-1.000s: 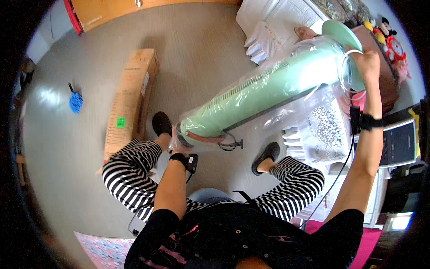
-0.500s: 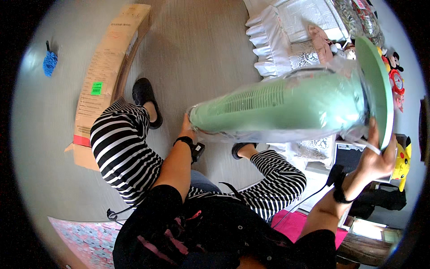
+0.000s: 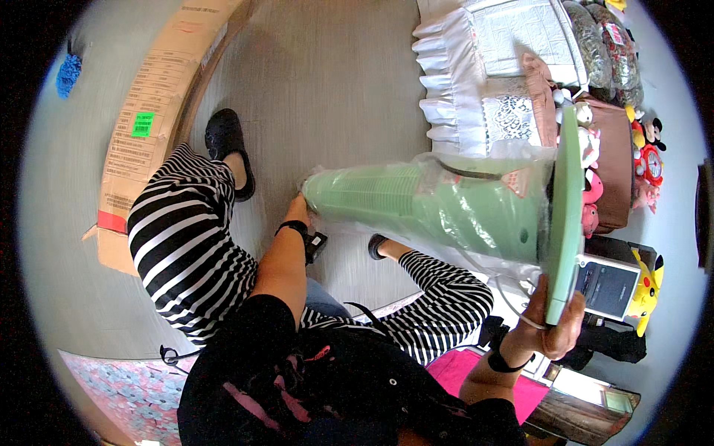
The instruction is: The person wraps the power cord around a light green appliance, places it into a clear plastic bag, and then retrieves a white cable from a bag. They proceed to thread the white cable through the bottom of the appliance and secure it.
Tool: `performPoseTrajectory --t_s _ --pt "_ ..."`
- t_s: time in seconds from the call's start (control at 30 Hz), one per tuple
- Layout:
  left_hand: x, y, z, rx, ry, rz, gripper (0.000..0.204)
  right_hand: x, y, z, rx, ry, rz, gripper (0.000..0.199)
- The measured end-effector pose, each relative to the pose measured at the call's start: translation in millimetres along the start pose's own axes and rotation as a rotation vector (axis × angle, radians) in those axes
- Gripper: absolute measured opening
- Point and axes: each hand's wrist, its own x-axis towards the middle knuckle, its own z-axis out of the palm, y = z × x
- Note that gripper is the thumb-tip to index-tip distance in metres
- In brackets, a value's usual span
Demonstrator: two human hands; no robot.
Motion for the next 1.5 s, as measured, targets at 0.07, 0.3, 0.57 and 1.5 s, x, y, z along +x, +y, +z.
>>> performPoseTrajectory --t_s 0.07,0.3,0.57,1.5 --pt "6.2 2.6 -5.6 -0.052 -0.008 -0.019 0.055 -5.0 -2.0 -2.7 0.041 -0.069 0.035 0.019" --pt "-37.2 25.7 38.4 0.249 0.187 0.047 0.043 -14.2 -15.2 -9.1 0.065 -0.101 0.088 0.020" --pt "-153.6 64.4 212.5 0.694 -0.008 1.014 0.035 -21.7 -24.1 -21.4 0.110 -0.136 0.127 0.023" --pt "-410.8 73.0 321.0 0.781 -0.752 0.737 0.030 -99.7 13.2 42.1 1.678 0.112 1.543 0.027"
